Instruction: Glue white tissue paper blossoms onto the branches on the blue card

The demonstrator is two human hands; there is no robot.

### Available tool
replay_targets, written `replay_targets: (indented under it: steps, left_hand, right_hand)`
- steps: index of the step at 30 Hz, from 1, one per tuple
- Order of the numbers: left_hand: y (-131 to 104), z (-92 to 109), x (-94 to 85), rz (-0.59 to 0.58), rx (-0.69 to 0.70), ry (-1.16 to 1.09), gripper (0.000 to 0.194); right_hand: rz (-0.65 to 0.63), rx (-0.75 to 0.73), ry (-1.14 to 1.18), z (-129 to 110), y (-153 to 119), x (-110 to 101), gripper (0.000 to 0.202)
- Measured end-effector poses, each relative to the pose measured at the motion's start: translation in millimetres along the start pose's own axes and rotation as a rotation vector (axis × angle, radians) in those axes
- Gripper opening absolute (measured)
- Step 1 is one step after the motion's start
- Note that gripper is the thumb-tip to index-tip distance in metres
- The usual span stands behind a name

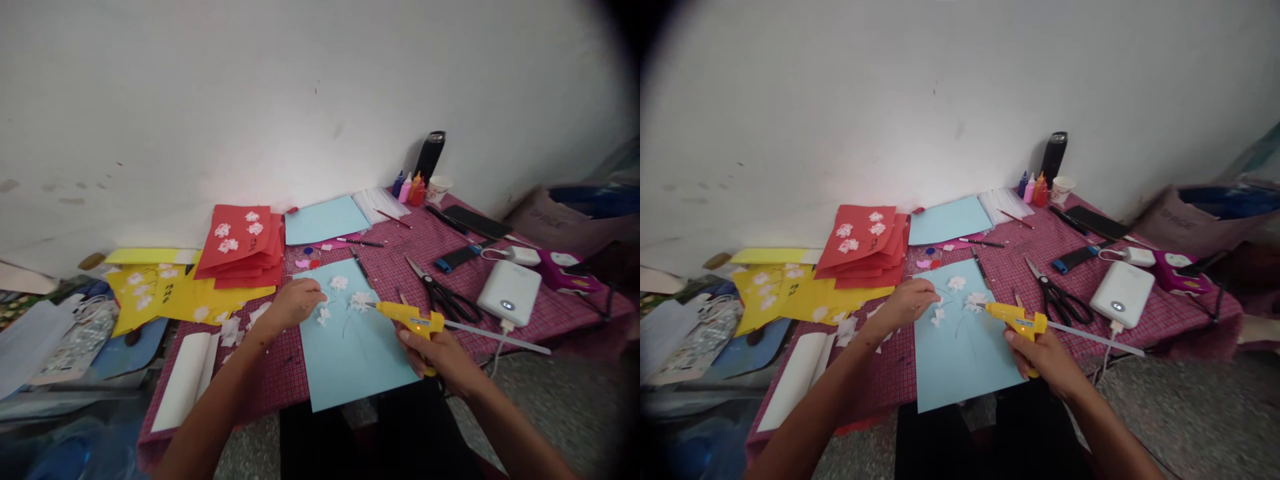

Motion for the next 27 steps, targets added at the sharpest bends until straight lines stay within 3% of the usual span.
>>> replay_targets:
  steps: [3,5,13,15,21,27]
  left_hand:
    - [9.6,34.7,10.5,-0.102,0.154,0.031,0.027]
    - [12.2,47.6,16.6,-0.159,0.229,0.050,0.026]
    - [6.9,50.9,24.7,-0.309,0.308,0.044,0.021]
    - [5.3,47.3,23.1,-0.295,0.284,-0.031,0.026]
    - [1.9,27.9,4.2,-0.081,0.068,-0.223,0.033]
    - [-4.5,35.3,6.3,-0.121,-0.045,-0.144,0.028]
  right_hand:
    - [0.001,0.003,-0.010,-0.9,-0.7,-0.3,0.035]
    - [-0.003,0.009,-0.009,-0.6,-1.0,-0.3,0.035]
    - [0.007,0.026,0.006,2.9,-0.6,-1.3,0.035]
    - [0.013,0.023,0.017,3.2,-0.1,-1.6,0.035]
    - [0.026,0.023,-0.013,2.9,-0.5,-2.6,0.039]
    - [0.025,0.018,0.004,4.3,-0.1,-2.5,0.039]
Point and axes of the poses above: each hand's wrist, its own y-axis towards the middle knuckle, its own x-axis out of the palm, z = x × y, the point moved 10 cm from there along y, towards the middle knuckle
